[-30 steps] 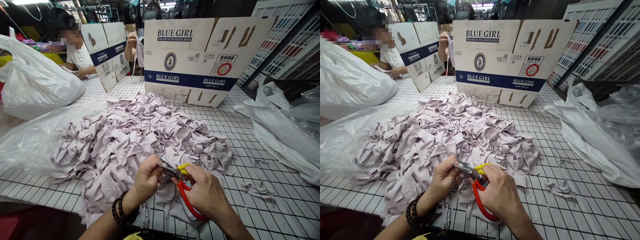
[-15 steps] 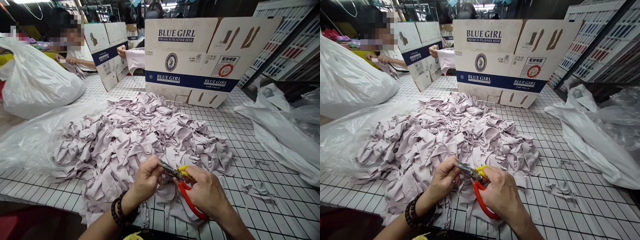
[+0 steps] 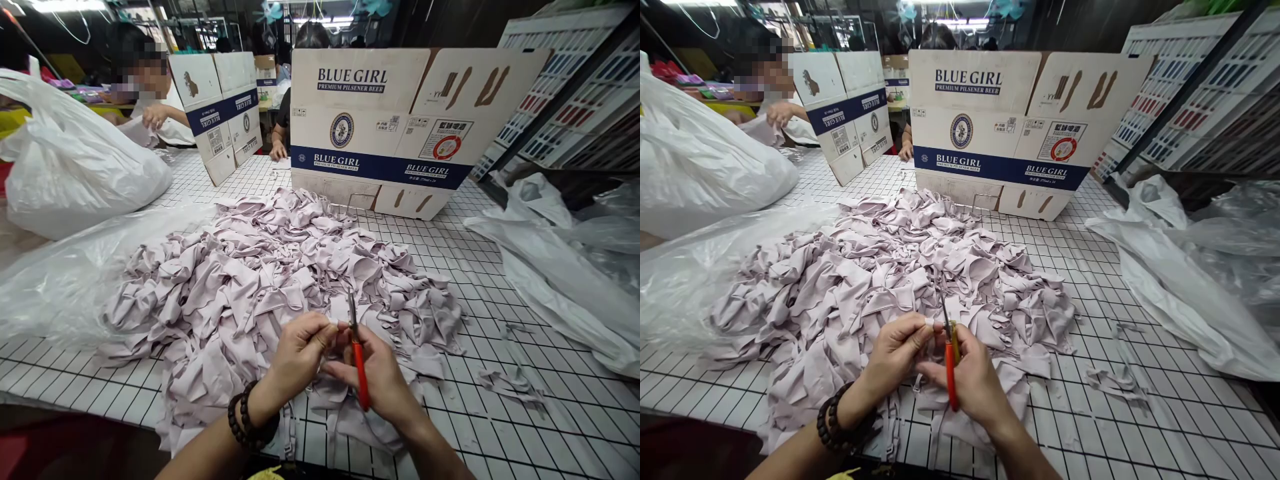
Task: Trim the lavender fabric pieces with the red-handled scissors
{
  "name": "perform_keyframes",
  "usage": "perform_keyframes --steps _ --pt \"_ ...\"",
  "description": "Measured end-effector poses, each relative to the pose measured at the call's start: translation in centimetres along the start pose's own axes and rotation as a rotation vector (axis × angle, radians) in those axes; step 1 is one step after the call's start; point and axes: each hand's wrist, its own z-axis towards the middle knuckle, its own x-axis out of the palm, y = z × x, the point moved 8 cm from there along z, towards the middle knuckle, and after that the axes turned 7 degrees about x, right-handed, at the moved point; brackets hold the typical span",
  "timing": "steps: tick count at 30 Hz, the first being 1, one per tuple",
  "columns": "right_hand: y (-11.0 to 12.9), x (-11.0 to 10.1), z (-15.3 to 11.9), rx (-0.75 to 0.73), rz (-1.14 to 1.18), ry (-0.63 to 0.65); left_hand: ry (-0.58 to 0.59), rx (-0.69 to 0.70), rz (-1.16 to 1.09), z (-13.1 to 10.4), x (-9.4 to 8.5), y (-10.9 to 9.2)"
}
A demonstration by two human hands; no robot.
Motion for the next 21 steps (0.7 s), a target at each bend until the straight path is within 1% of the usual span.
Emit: perform_keyframes --steps 3,6,9,11,12,13,14,15,16,17,18,19,20,21 --pt "0.5 1.0 0.4 -0.011 0.247 -0.001 0.059 0.018 0.053 0.0 0.2 -0.1" --pt "1.4 1.0 0.3 0.021 0.317 0.122 0.075 0.066 0.205 -0.1 -0.7 0.3" --pt "3.0 -0.5 0.2 0.043 0.33 0.233 0.085 0.095 0.509 0.2 -1.8 1.8" --pt "4.5 -2.1 0.7 0.027 0.343 0.245 0.15 0.123 0.72 0.7 -2.0 2.6" --pt "5.3 -3.2 1.1 0.006 0.343 0.22 0.194 0.141 0.796 1.1 -2.0 2.8" --pt "6.0 -4.4 1.7 -0.018 0.326 0.174 0.235 0.157 0.849 1.5 -2.1 2.9" --pt "6.6 -5.9 2.4 -0.038 0.28 0.085 0.269 0.168 0.877 1.9 -2.3 2.8" --pt "7.0 -7.5 3.1 -0.052 0.212 -0.039 0.299 0.166 0.873 2.4 -2.6 2.7" --pt "7.2 -9.2 3.6 -0.058 0.137 -0.18 0.325 0.135 0.831 2.9 -2.9 2.6" --pt "7.1 -10.6 3.9 -0.052 0.059 -0.33 0.347 0.071 0.746 3.3 -3.3 2.7" --pt "6.8 -11.7 4.0 -0.039 -0.015 -0.465 0.365 -0.023 0.615 3.6 -3.6 2.9" --pt "6.2 -12.0 3.9 -0.021 -0.073 -0.552 0.372 -0.137 0.439 3.8 -3.8 3.3" --pt "5.3 -11.5 3.9 -0.008 -0.092 -0.573 0.352 -0.259 0.231 3.8 -3.7 3.6" --pt "4.2 -10.2 3.9 0.005 -0.113 -0.532 0.298 -0.372 0.008 3.8 -3.5 3.8"
